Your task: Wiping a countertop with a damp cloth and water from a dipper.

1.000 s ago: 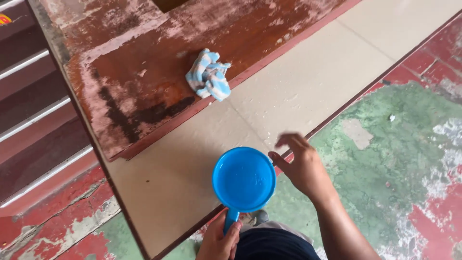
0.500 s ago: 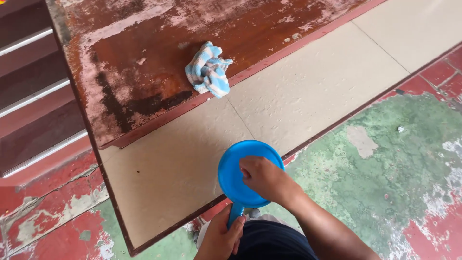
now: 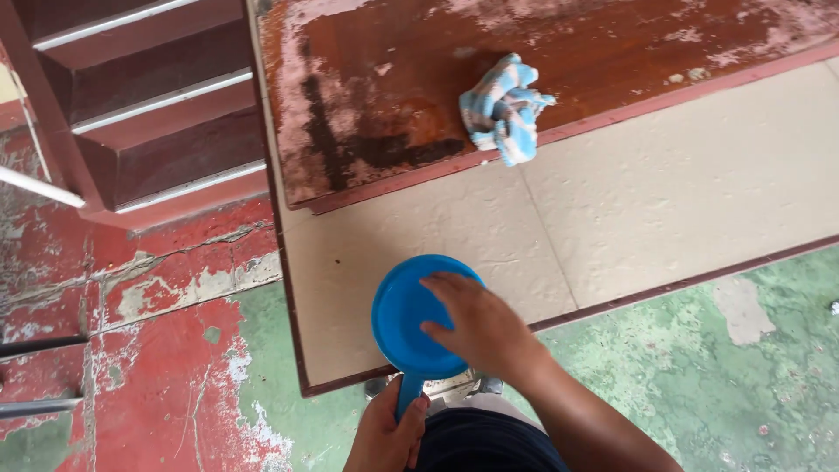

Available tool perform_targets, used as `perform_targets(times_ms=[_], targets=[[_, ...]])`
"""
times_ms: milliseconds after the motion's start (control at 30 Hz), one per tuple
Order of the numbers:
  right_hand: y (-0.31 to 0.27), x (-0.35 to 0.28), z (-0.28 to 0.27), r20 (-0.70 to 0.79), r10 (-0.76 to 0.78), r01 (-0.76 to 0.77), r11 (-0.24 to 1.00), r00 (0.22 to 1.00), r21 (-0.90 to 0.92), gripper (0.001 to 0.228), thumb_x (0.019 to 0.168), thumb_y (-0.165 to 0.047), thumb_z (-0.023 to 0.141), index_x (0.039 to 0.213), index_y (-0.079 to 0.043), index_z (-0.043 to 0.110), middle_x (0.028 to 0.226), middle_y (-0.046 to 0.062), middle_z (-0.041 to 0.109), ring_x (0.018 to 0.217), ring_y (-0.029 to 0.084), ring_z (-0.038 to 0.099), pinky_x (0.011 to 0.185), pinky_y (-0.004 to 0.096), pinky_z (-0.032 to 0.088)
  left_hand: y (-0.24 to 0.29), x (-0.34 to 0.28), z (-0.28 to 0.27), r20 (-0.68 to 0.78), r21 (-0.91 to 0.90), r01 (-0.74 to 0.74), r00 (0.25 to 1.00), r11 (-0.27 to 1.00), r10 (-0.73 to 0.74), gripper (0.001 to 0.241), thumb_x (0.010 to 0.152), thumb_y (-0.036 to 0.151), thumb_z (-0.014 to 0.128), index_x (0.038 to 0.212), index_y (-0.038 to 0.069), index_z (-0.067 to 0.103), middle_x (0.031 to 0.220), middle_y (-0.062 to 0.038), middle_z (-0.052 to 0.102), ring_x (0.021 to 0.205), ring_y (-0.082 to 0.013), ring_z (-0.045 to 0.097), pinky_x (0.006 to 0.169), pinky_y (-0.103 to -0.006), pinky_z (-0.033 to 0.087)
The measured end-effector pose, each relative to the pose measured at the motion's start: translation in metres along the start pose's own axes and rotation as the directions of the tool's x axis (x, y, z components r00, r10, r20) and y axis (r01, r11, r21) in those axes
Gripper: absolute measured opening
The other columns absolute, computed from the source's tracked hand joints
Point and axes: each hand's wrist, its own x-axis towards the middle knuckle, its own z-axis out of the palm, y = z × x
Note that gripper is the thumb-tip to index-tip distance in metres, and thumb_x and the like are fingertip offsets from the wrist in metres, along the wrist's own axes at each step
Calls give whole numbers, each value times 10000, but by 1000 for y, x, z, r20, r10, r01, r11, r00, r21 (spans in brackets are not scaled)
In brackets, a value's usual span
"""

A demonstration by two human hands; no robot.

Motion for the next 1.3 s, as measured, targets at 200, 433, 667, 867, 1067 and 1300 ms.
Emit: perform_targets(times_ms=[200,433,667,867,1067,1300], targets=[[-8,45,70,349,61,-22,993,935,-112,157,870,-135,729,915,-25,627,924,130,699,933,342,690,786,461,554,3,-3,-55,-21,25,-22,1000,999,23,233,973,141,601,1193,74,638,571,-7,505,400,-98,459,390,-279,364],[-107,94,79,-221,-402,393,916,889,-83,376,743,-91,734,1081,31,624,1226,334,586,1028,468,616,768,451,534,19,-3,-141,76,107,-93,993,990,85,209,980,163,612,1172,85,644,563,-3,521,410,-97,509,405,-276,394],[-42,94,182,180,-4,67,936,984,-346,319,780,-147,761,1045,-11,648,996,177,712,962,374,685,824,459,535,-5,27,-217,234,222,-347,926,911,295,201,976,151,628,1167,88,642,655,15,547,524,-69,529,484,-272,429],[-159,125,127,-142,39,-54,993,989,-102,292,845,-140,753,1074,15,661,1094,219,655,1031,347,674,882,407,543,8,24,-261,319,219,-271,928,937,194,184,974,120,650,1140,42,663,680,1,554,573,-68,511,517,-272,402],[-129,103,152,-200,282,-287,958,938,8,340,842,-193,798,1118,-13,719,1230,185,694,1137,312,704,979,379,566,2,33,-288,362,259,-128,932,957,27,212,958,114,637,1164,65,660,647,16,575,544,-51,535,517,-256,425],[-81,98,206,-58,73,-91,898,996,-429,386,698,-145,781,1044,6,700,1026,195,699,965,391,688,812,446,546,44,18,-276,394,167,-105,919,980,31,236,970,133,635,1202,89,639,565,24,502,434,-61,471,418,-263,359]])
